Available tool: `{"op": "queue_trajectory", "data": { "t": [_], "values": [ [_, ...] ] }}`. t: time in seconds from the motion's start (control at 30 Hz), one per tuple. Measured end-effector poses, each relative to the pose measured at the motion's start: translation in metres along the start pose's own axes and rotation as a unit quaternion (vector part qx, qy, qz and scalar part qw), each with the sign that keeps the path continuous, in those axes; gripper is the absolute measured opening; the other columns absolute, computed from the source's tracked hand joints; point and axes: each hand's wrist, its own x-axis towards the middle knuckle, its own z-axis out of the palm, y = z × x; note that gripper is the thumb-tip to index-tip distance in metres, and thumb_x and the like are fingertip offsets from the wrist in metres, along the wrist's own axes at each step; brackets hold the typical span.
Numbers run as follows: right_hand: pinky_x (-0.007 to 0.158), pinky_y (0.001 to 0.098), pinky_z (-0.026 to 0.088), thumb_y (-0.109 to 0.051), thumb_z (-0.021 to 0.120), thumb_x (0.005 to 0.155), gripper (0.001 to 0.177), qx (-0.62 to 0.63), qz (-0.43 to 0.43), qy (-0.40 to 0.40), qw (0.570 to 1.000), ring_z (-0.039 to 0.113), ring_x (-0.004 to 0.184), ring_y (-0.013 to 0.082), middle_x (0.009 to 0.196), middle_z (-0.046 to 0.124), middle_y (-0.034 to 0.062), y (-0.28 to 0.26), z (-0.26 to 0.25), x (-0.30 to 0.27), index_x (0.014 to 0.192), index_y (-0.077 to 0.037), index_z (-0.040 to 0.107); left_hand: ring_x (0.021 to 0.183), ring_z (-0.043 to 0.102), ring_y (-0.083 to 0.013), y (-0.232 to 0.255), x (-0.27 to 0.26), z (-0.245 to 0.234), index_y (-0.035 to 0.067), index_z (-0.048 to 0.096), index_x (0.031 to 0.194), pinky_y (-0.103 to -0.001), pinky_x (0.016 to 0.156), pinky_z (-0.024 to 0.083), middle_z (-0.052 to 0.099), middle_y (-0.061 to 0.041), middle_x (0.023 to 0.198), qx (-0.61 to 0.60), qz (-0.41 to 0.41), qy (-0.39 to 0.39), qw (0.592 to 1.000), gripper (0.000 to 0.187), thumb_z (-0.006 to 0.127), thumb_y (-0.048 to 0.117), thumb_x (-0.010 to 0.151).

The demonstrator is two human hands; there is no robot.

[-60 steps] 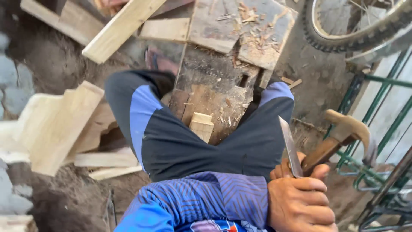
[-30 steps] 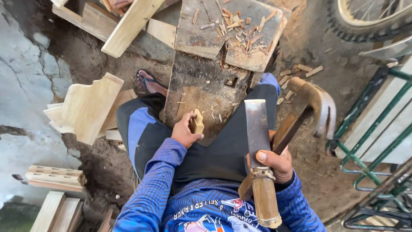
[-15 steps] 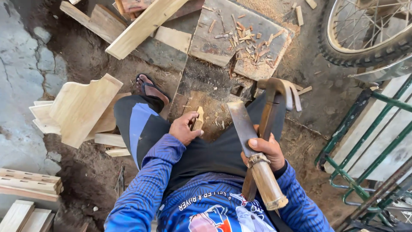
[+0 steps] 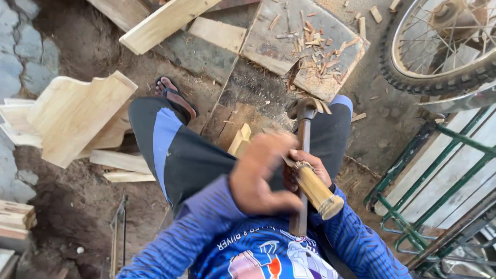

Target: The person sits on the ground and uses a hammer to strike a chisel, carving a small wooden block held between their legs. They repeatedly reposition the block and strike it to shape the wood, with wood shavings accumulating on the ground.

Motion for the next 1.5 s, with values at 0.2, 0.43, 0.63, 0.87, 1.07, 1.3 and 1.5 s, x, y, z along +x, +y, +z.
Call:
{"op": "queue_trajectory", "data": {
  "t": [0.2,0.43,0.63,0.87,1.07,1.3,1.5],
  "values": [
    [0.107,0.0440,0.045,-0.035,0.053,0.105,0.034,-0.225,-0.221,0.010,0.949,0.060,0.118,0.0284,0.127,0.059,0.0182,0.016,0.016,-0.016,0.126,-0.008,0.055,0.106,0.064,-0.0261,0.011,-0.012,0.053,0.009,0.064,0.128,-0.048,0.113,0.047,0.064,-0.005,0.104,0.077,0.154,-0.129,0.977,0.064,0.085,0.027,0.070],
    [0.070,0.0298,0.047,-0.028,0.057,0.110,0.022,-0.410,-0.128,0.172,0.886,0.058,0.083,0.0128,0.095,0.061,0.0041,-0.029,0.051,-0.026,0.106,-0.006,0.059,0.089,0.066,-0.0276,-0.020,-0.024,0.061,0.013,0.058,0.096,-0.041,0.083,0.052,0.064,-0.006,0.092,-0.010,0.173,-0.027,0.984,0.033,0.079,0.025,0.074],
    [0.044,0.0264,0.042,-0.035,0.058,0.104,0.033,-0.350,-0.129,0.276,0.886,0.052,0.051,0.0085,0.065,0.056,-0.0011,-0.029,0.080,-0.062,0.083,-0.009,0.058,0.081,0.065,-0.0282,-0.026,-0.029,0.058,0.013,0.060,0.096,-0.042,0.075,0.051,0.061,-0.005,0.085,-0.008,0.170,-0.051,0.984,0.034,0.081,0.028,0.074],
    [0.037,0.0298,0.042,-0.042,0.060,0.100,0.040,-0.331,-0.170,0.231,0.899,0.049,0.040,0.0151,0.056,0.055,0.0066,-0.020,0.090,-0.084,0.083,-0.006,0.058,0.079,0.065,-0.0289,-0.023,-0.026,0.051,0.012,0.059,0.094,-0.042,0.073,0.051,0.061,-0.006,0.084,-0.004,0.179,-0.047,0.983,0.042,0.080,0.029,0.062],
    [0.038,0.0299,0.043,-0.042,0.062,0.099,0.039,-0.321,-0.175,0.228,0.902,0.050,0.041,0.0143,0.058,0.056,0.0079,-0.012,0.094,-0.093,0.086,-0.005,0.057,0.080,0.066,-0.0278,-0.026,-0.029,0.056,0.013,0.060,0.096,-0.041,0.073,0.051,0.062,-0.005,0.085,0.015,0.172,-0.052,0.984,0.037,0.079,0.024,0.066],
    [0.039,0.0293,0.044,-0.043,0.063,0.099,0.041,-0.322,-0.182,0.213,0.904,0.050,0.042,0.0141,0.059,0.056,0.0091,-0.009,0.096,-0.101,0.090,-0.004,0.056,0.078,0.065,-0.0276,-0.023,-0.027,0.054,0.012,0.060,0.094,-0.041,0.072,0.050,0.061,-0.005,0.083,0.012,0.168,-0.046,0.985,0.036,0.080,0.024,0.066],
    [0.040,0.0280,0.043,-0.045,0.064,0.098,0.044,-0.350,-0.189,0.222,0.890,0.050,0.043,0.0143,0.060,0.057,0.0099,-0.007,0.096,-0.107,0.090,-0.002,0.056,0.079,0.066,-0.0283,-0.022,-0.023,0.052,0.012,0.058,0.091,-0.041,0.072,0.050,0.061,-0.006,0.083,0.016,0.158,-0.050,0.986,0.039,0.077,0.022,0.059]
  ]
}}
